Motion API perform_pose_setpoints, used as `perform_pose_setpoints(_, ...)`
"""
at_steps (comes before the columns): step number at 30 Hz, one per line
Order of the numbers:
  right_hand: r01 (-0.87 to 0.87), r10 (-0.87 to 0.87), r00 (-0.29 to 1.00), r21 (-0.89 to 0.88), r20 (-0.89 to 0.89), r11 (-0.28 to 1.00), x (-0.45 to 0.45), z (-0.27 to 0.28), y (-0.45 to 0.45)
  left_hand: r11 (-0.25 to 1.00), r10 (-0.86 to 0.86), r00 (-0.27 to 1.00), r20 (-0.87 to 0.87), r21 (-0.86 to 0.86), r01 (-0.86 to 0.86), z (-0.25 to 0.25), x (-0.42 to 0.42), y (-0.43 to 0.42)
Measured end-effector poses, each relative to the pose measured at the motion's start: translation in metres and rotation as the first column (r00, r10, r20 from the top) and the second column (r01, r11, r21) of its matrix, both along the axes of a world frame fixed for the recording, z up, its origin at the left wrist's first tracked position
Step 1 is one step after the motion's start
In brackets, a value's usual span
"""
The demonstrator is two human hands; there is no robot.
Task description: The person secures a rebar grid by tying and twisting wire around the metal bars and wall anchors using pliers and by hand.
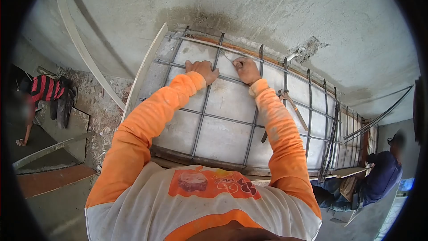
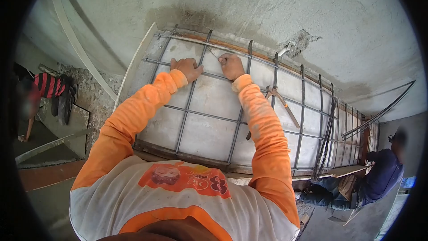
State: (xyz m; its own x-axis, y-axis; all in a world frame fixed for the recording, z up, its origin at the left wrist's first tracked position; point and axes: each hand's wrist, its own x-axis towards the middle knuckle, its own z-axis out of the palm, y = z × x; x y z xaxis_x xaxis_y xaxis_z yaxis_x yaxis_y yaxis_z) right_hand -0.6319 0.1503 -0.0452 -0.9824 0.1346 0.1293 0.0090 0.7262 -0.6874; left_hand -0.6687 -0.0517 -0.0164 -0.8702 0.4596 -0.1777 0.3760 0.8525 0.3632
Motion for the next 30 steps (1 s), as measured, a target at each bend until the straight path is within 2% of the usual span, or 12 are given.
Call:
perform_pose_setpoints(3,0.156,-0.154,0.988,0.138,-0.024,0.978,-0.012,-0.010,-0.007,1.000,0.006,1.000,0.007,0.024,-0.006,0.000,0.002,0.000)
perform_pose_setpoints(7,0.181,-0.179,0.984,0.151,-0.023,0.972,-0.016,-0.010,-0.013,1.000,0.015,0.999,0.050,0.007,-0.015,0.007,-0.002,0.002)
perform_pose_setpoints(9,0.166,-0.145,0.984,0.263,-0.100,0.950,-0.017,-0.018,-0.017,1.000,0.012,0.994,0.109,-0.002,-0.012,0.006,-0.002,0.002)
perform_pose_setpoints(15,0.254,-0.211,0.963,0.310,-0.167,0.916,-0.044,-0.028,-0.055,0.999,0.033,0.998,0.057,0.026,-0.034,-0.005,-0.007,0.002)
perform_pose_setpoints(18,0.306,-0.273,0.951,0.346,-0.143,0.887,-0.051,-0.028,-0.055,0.997,0.012,1.000,0.027,0.076,-0.014,0.003,-0.011,-0.002)
perform_pose_setpoints(21,0.235,-0.169,0.962,0.337,-0.215,0.912,-0.039,-0.022,-0.050,0.976,0.036,0.996,0.084,0.212,-0.053,-0.002,-0.032,-0.009)
perform_pose_setpoints(23,0.138,-0.071,0.950,0.205,-0.304,0.969,-0.029,-0.006,-0.051,0.922,0.119,0.985,-0.128,0.382,-0.062,-0.019,-0.068,-0.006)
perform_pose_setpoints(24,0.139,-0.072,0.950,0.204,-0.302,0.969,-0.029,-0.011,-0.048,0.923,0.118,0.985,-0.127,0.381,-0.062,-0.025,-0.080,-0.003)
perform_pose_setpoints(26,0.121,-0.036,0.950,0.258,-0.312,0.959,-0.033,-0.021,-0.040,0.941,0.196,0.866,-0.460,0.335,-0.034,-0.029,-0.105,0.006)
perform_pose_setpoints(27,0.130,-0.044,0.948,0.255,-0.316,0.958,-0.033,-0.023,-0.040,0.942,0.188,0.865,-0.465,0.334,-0.025,-0.019,-0.111,0.014)
perform_pose_setpoints(29,0.188,-0.086,0.932,0.266,-0.353,0.945,-0.038,-0.025,-0.046,0.990,0.118,0.975,-0.190,0.099,-0.101,-0.003,-0.126,0.034)
perform_pose_setpoints(30,0.201,-0.100,0.930,0.261,-0.353,0.944,-0.039,-0.025,-0.049,0.992,0.104,0.976,-0.191,0.094,-0.087,-0.005,-0.134,0.041)
